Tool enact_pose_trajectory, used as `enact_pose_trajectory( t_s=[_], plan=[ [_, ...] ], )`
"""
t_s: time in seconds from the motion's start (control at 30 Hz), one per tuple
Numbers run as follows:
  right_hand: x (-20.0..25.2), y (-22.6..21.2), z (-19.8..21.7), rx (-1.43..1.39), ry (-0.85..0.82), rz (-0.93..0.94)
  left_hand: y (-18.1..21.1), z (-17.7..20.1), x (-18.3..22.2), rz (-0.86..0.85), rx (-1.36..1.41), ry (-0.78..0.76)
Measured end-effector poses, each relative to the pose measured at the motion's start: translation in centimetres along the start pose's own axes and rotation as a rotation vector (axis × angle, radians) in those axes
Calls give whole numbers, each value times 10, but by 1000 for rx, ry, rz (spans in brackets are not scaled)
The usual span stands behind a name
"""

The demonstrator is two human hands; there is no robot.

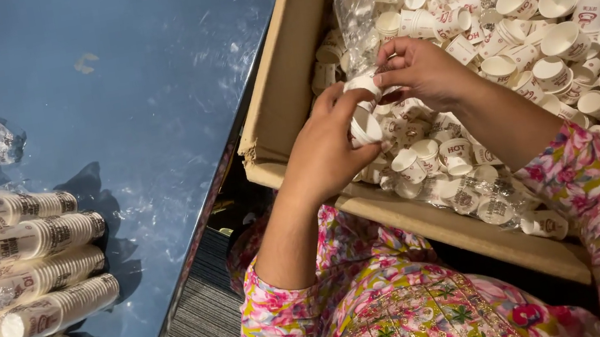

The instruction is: Stacking and organizing paper cups into stacks from a large box.

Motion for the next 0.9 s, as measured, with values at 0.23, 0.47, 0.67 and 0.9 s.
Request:
enact_pose_trajectory(
  t_s=[0.23, 0.47, 0.67, 0.9],
  plan=[
    [21, -28, -25, 23, -44, 281, 1, -19, -5, -11, -110, -212],
    [36, -54, -12, 391, 180, 401, -5, -18, -4, -10, -78, -146],
    [68, -93, -65, 1864, 688, 570, 1, -13, -1, -5, -67, -125],
    [-9, 46, -24, 1387, 78, -155, -1, 0, 1, 135, 9, -30]
  ],
)
Point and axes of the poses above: each hand's wrist, its own x-axis away from the middle knuckle, its own z-axis out of the back of the hand, y = z × x, the point moved 7 cm from there along -x, towards the middle knuckle, and after that the axes turned 11 degrees about -y, right-handed, at the moved point
